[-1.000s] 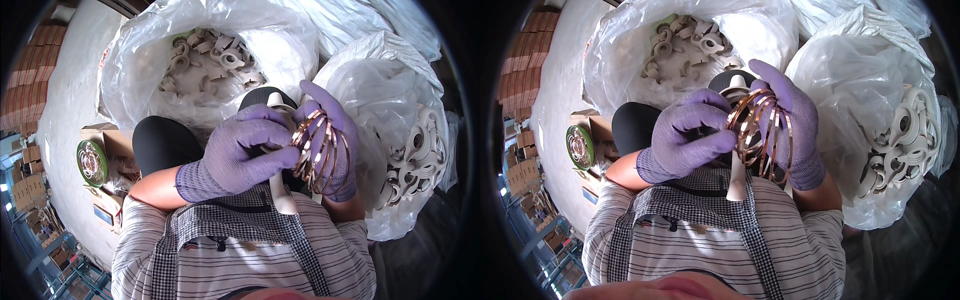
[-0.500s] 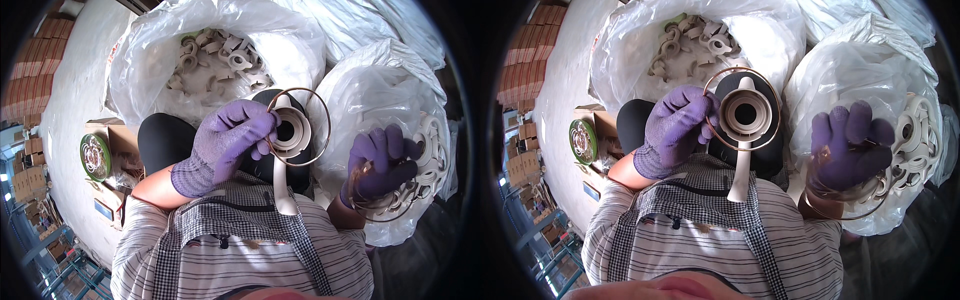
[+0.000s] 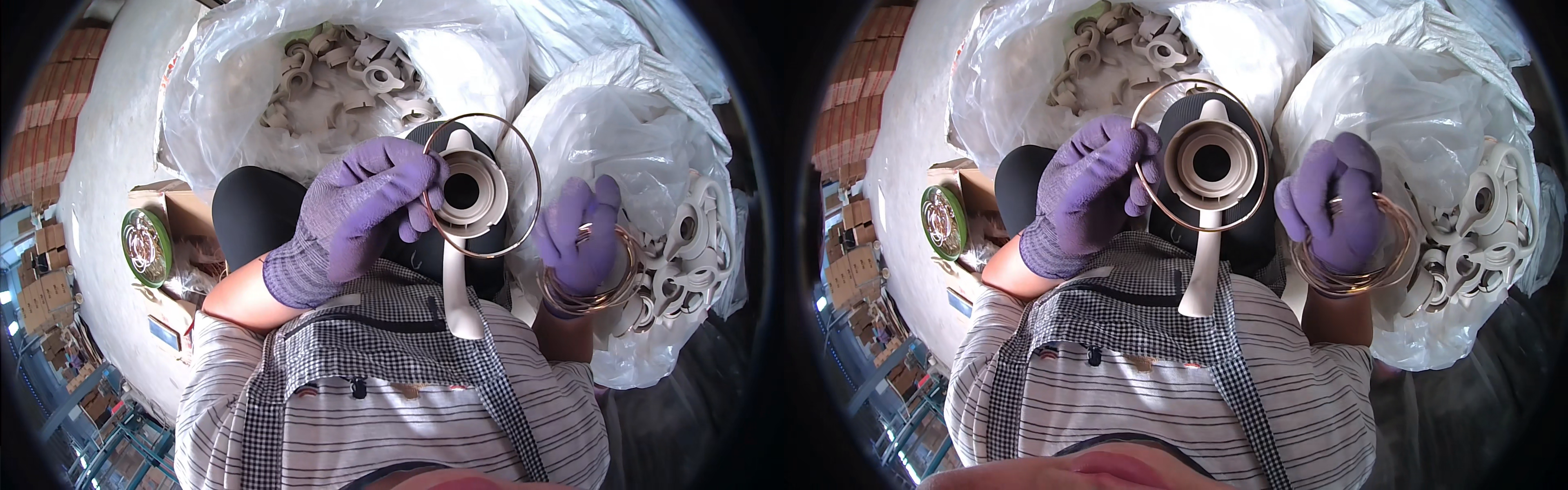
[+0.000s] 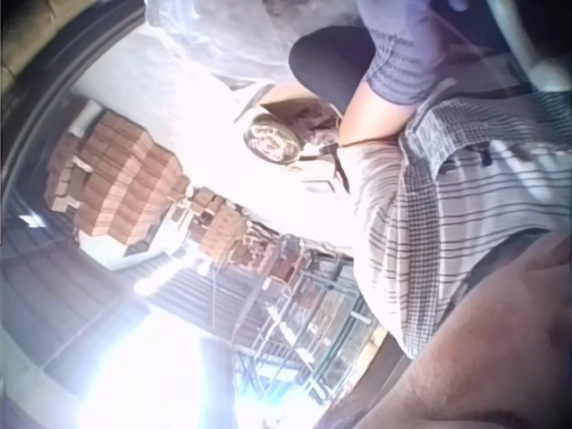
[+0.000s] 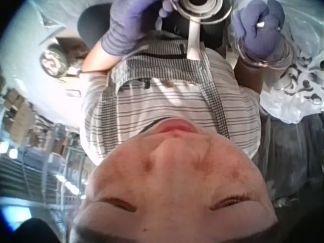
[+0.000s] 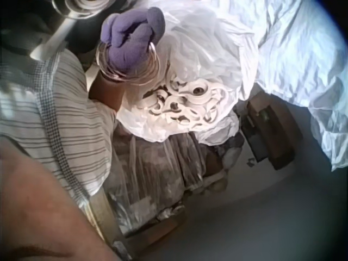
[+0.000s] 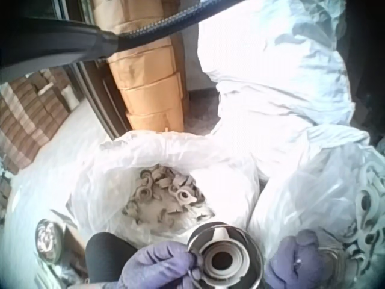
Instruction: The person sits on the floor and repeatedly picks white plastic components from a large bag. They insert a copper wire ring into each component, then place the assembled unit into a nearby cardboard box.
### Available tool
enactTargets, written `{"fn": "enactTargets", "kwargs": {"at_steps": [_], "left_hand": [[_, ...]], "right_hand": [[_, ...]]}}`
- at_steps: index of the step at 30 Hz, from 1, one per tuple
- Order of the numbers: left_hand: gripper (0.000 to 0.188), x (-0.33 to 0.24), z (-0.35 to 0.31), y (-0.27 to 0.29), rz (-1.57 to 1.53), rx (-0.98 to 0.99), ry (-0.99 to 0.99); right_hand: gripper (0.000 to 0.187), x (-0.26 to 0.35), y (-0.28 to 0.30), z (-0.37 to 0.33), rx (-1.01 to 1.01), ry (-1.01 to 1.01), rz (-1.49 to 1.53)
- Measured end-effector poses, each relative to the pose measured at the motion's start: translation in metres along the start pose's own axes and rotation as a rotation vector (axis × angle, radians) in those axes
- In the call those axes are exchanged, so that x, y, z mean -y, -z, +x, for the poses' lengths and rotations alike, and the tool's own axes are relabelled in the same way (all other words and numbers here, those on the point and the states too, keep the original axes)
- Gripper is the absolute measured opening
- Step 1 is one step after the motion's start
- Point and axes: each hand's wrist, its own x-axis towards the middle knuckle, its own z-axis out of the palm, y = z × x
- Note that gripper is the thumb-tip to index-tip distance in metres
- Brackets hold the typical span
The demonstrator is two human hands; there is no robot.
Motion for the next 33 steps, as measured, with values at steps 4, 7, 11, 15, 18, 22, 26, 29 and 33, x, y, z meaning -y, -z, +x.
{"fn": "enactTargets", "kwargs": {"at_steps": [4,7,11,15,18,22,26,29,33], "left_hand": [[0.027,-0.002,-0.002,-0.004,0.032,0.002,0.005],[0.029,-0.002,0.0,-0.002,0.05,0.038,0.027],[0.029,-0.001,0.0,-0.005,-0.018,0.023,0.09],[0.027,-0.001,0.0,-0.004,-0.018,0.013,0.076],[0.027,-0.007,0.0,-0.005,0.04,0.067,0.106],[0.035,-0.003,0.003,-0.01,0.593,-0.062,-0.275],[0.051,-0.031,-0.006,-0.012,0.955,0.188,-0.686],[0.043,-0.03,-0.009,-0.014,0.989,0.228,-0.573],[0.035,0.001,-0.001,-0.005,1.008,-0.015,-0.44]], "right_hand": [[0.027,-0.003,-0.013,-0.004,-0.146,0.013,-0.379],[0.025,-0.006,-0.028,0.003,-0.146,0.146,-0.55],[0.02,0.0,-0.029,0.012,-0.04,0.282,-0.886],[0.018,0.006,-0.034,0.014,-0.056,0.273,-0.855],[0.017,0.011,-0.034,0.014,-0.041,0.28,-0.945],[0.017,0.018,-0.049,0.013,-0.087,0.273,-1.042],[0.014,0.031,-0.057,0.017,-0.091,0.093,-1.037],[0.011,0.026,-0.064,0.019,-0.14,0.011,-1.042],[0.013,0.01,-0.066,0.005,-0.443,-0.243,-0.876]]}}
